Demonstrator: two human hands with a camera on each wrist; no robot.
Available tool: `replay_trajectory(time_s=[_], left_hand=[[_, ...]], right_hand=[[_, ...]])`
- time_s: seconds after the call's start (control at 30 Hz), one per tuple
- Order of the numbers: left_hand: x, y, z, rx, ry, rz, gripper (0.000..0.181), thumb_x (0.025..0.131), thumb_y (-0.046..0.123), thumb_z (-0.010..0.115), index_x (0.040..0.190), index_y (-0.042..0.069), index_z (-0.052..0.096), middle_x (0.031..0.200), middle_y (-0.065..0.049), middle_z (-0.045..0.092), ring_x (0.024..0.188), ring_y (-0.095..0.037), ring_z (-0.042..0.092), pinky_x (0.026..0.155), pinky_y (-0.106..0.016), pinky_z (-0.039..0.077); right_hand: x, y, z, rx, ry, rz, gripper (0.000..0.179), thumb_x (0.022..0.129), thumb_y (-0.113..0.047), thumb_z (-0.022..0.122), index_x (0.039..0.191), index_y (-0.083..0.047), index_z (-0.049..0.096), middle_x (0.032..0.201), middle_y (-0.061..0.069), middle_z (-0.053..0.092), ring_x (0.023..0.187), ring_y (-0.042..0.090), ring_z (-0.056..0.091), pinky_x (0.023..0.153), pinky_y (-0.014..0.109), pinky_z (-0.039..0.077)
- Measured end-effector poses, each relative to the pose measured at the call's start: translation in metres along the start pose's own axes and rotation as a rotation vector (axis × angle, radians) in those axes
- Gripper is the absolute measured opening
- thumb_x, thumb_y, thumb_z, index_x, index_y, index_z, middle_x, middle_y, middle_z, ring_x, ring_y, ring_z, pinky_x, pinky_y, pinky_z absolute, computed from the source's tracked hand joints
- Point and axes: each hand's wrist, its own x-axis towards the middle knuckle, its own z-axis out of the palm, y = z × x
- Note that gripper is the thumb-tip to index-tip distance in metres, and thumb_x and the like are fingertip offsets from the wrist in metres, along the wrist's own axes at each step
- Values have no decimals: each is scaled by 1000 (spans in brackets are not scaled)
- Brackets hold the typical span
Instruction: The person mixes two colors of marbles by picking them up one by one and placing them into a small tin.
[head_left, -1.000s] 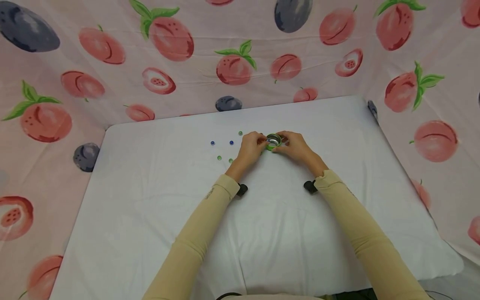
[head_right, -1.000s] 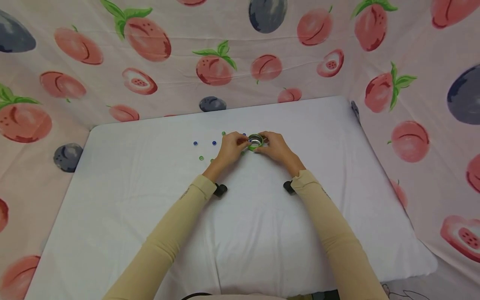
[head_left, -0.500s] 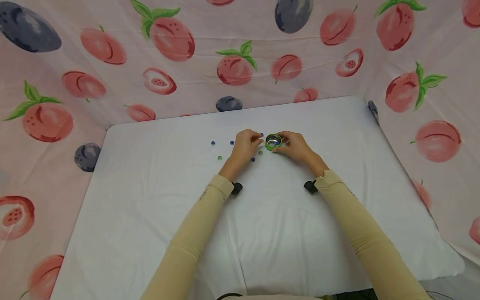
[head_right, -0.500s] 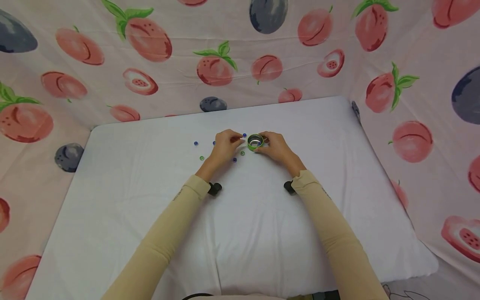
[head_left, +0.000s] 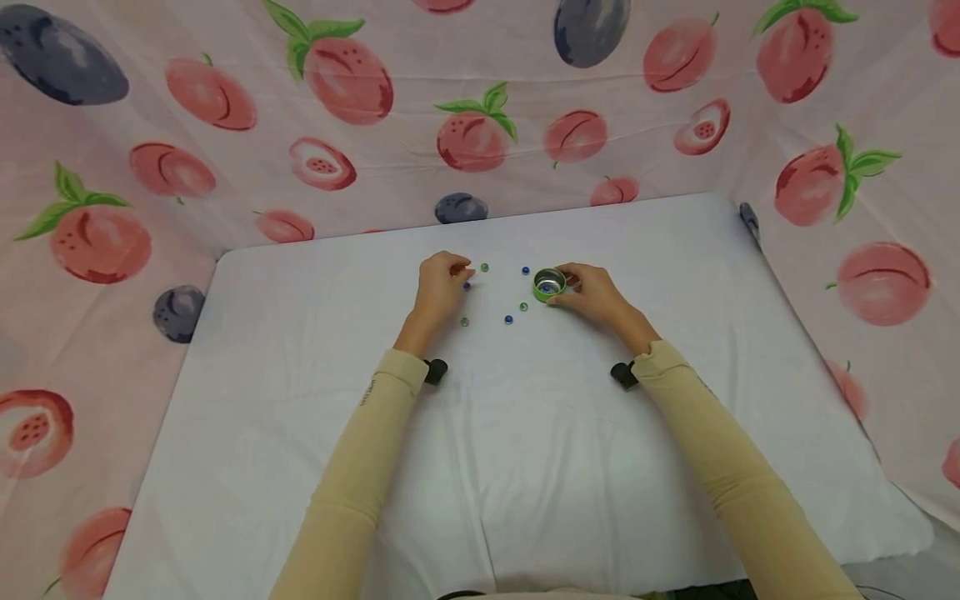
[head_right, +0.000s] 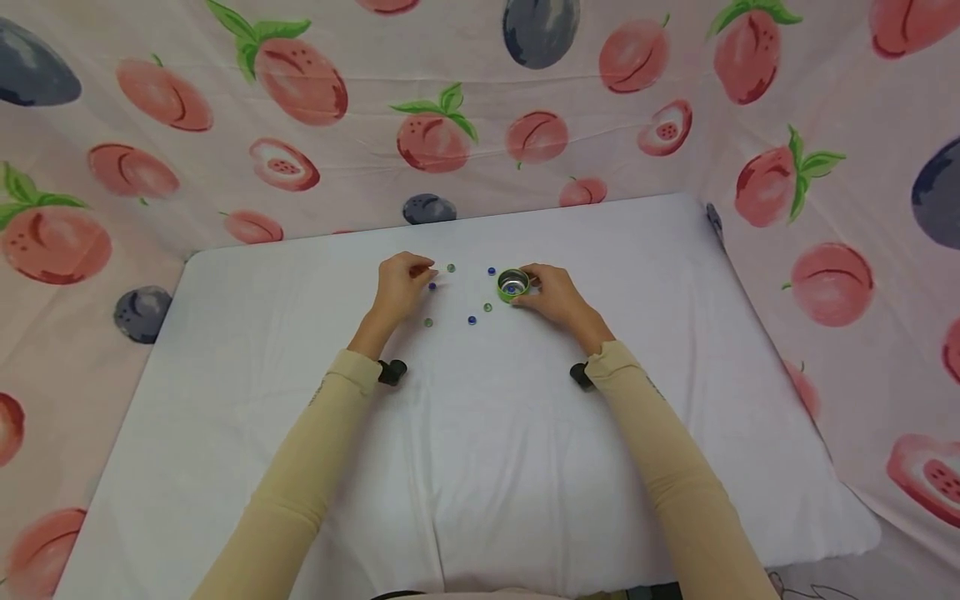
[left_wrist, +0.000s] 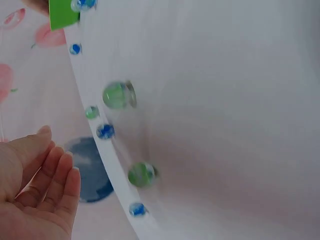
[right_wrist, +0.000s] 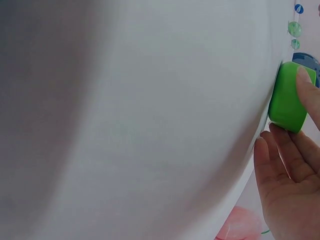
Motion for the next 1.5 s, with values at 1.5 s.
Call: replay_trajectory(time_s=[1.5], left_hand=[[-14,-53,-28,60,23,-131,23,100,6,72,116,-10,75,107,-25,70,97,-33,61,86,-42,52]], right_hand=[[-2,-3,-1,0,-13,11,61,93,-14,82,145,7,57,135,28,64,123,41,60,107,51,50]])
